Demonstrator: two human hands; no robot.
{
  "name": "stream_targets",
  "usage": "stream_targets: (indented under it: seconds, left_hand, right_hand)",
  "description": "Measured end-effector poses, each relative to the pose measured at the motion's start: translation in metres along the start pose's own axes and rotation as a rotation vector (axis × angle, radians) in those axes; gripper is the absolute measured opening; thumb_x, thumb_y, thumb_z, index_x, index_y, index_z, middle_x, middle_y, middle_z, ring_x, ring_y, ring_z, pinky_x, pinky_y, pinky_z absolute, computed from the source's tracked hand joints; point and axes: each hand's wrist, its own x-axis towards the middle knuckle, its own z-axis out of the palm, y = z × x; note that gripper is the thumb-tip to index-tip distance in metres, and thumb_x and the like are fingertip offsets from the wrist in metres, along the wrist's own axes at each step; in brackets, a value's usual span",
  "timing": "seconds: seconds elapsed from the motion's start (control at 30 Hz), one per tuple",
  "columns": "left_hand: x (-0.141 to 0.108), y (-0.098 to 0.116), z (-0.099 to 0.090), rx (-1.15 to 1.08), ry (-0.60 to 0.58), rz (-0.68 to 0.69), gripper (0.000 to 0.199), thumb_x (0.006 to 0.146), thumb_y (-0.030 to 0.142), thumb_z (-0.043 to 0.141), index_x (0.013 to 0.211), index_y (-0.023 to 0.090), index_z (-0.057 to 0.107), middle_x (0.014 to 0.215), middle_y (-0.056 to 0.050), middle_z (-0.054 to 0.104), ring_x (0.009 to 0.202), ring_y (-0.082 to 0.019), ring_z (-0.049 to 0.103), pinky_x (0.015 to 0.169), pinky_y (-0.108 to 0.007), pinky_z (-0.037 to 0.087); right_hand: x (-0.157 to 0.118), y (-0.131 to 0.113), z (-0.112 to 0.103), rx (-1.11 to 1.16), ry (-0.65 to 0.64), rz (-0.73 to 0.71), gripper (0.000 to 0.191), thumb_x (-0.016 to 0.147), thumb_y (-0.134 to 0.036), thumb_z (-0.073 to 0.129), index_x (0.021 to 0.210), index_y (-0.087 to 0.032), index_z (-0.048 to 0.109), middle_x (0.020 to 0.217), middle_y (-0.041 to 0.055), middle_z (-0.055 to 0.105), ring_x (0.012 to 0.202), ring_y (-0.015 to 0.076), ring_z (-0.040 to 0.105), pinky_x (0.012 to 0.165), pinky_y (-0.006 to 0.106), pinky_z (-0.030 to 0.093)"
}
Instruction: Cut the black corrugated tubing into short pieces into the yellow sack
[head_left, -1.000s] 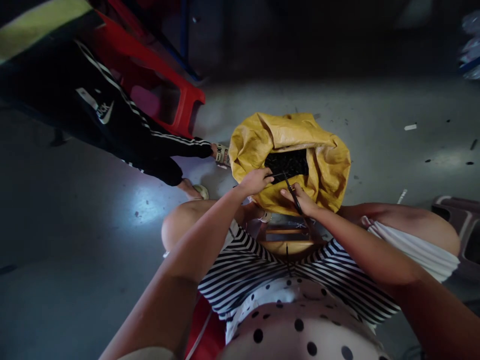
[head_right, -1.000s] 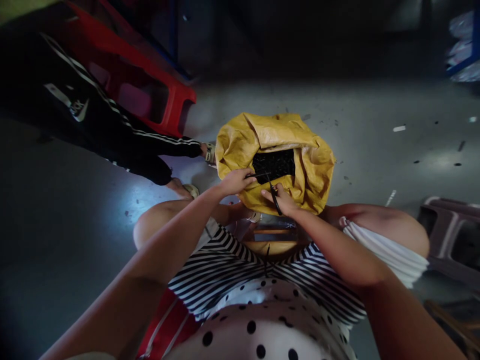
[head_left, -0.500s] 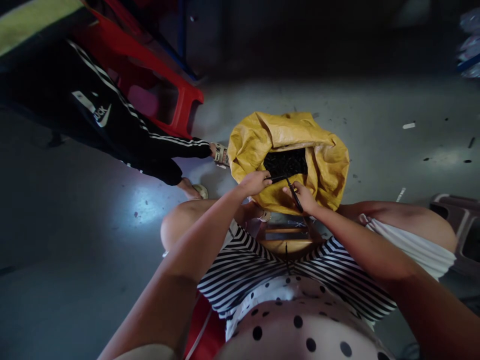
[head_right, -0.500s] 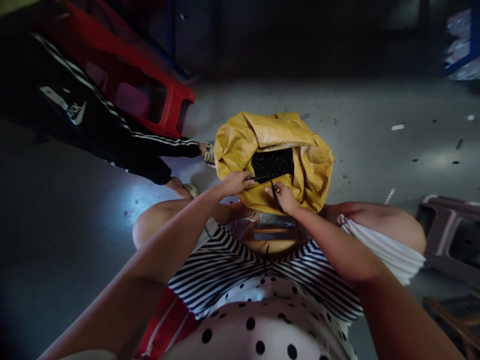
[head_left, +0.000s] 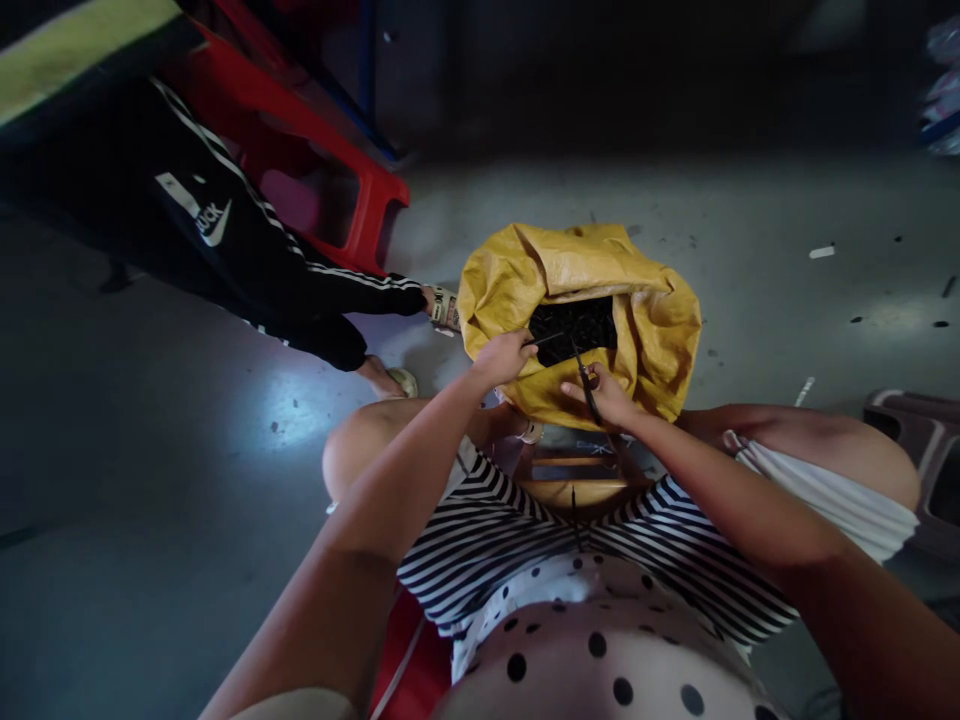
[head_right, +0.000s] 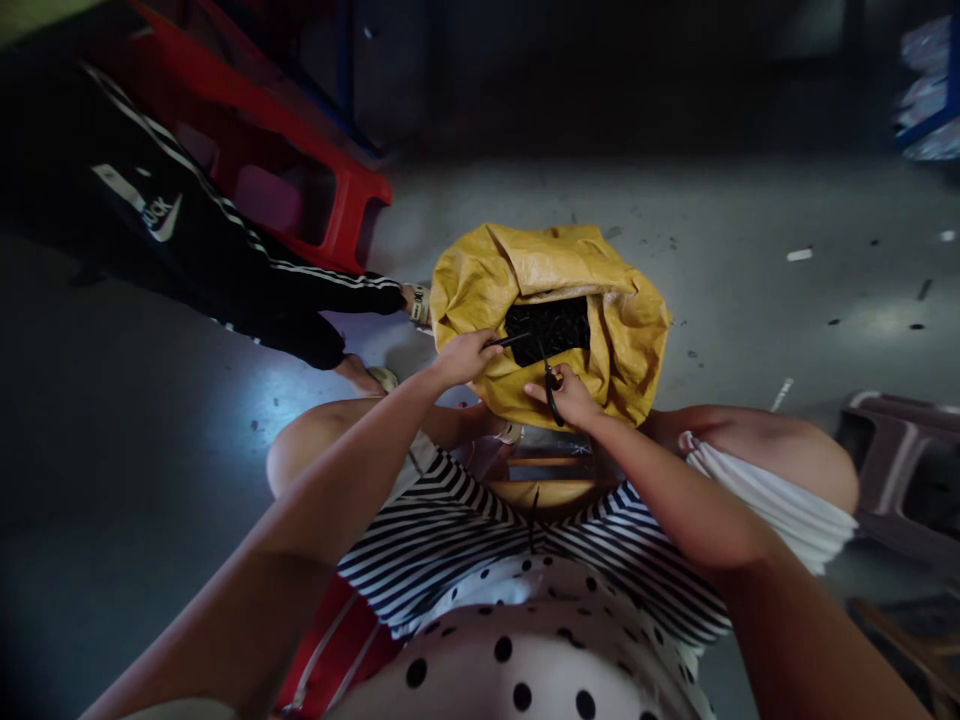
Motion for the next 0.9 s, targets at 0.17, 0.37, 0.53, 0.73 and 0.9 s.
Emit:
stream_targets:
  seconds: [0.17,0.37,0.53,0.73,0.9]
  left_hand:
    - [0.000,0.002,-0.001,-0.024,-0.007,0.042,0.026,0.100,0.029,0.056,0.118,0.020,0.072,0.115,-0.010,0.078,0.110,-0.026,0.071,0.097,-0.035,0.053]
    - [-0.001,0.005,0.011,-0.057,-0.073,0.137,0.027,0.099,0.029,0.056,0.119,0.020,0.072,0.122,-0.010,0.077,0.114,-0.026,0.070,0.100,-0.036,0.053]
    - [-0.002,0.007,0.014,-0.056,-0.111,0.144,0.031,0.099,0.029,0.056,0.123,0.020,0.073,0.122,-0.010,0.077,0.113,-0.026,0.071,0.101,-0.036,0.053]
    - [-0.001,0.001,0.002,0.009,-0.201,0.147,0.036,0.096,0.027,0.059,0.126,0.021,0.076,0.123,-0.009,0.078,0.116,-0.027,0.071,0.102,-0.033,0.052]
    - [-0.003,-0.002,-0.007,0.118,-0.316,0.085,0.040,0.098,0.031,0.056,0.133,0.024,0.075,0.120,-0.008,0.080,0.113,-0.026,0.072,0.097,-0.030,0.052]
  right_hand:
    - [-0.009,-0.010,-0.002,-0.030,-0.100,0.006,0.058,0.080,-0.072,0.072,0.108,-0.026,0.049,0.084,-0.0013,0.060,0.076,0.0211,0.061,0.070,0.033,0.048]
    - [-0.008,-0.011,0.000,-0.014,-0.111,0.023,0.059,0.081,-0.072,0.071,0.110,-0.027,0.048,0.090,0.0020,0.063,0.082,0.0237,0.064,0.073,0.035,0.051]
    - [-0.004,-0.005,0.005,-0.015,-0.031,-0.046,0.058,0.083,-0.080,0.062,0.102,-0.026,0.051,0.074,-0.0015,0.059,0.067,0.0200,0.059,0.061,0.030,0.046]
    - [-0.005,-0.005,0.002,-0.004,0.018,-0.107,0.060,0.081,-0.085,0.058,0.085,-0.025,0.052,0.061,-0.0026,0.051,0.054,0.0171,0.051,0.050,0.028,0.036]
    - [-0.003,-0.004,-0.001,-0.063,0.050,-0.157,0.059,0.079,-0.082,0.062,0.076,-0.023,0.055,0.057,-0.0013,0.051,0.053,0.0153,0.047,0.048,0.027,0.032]
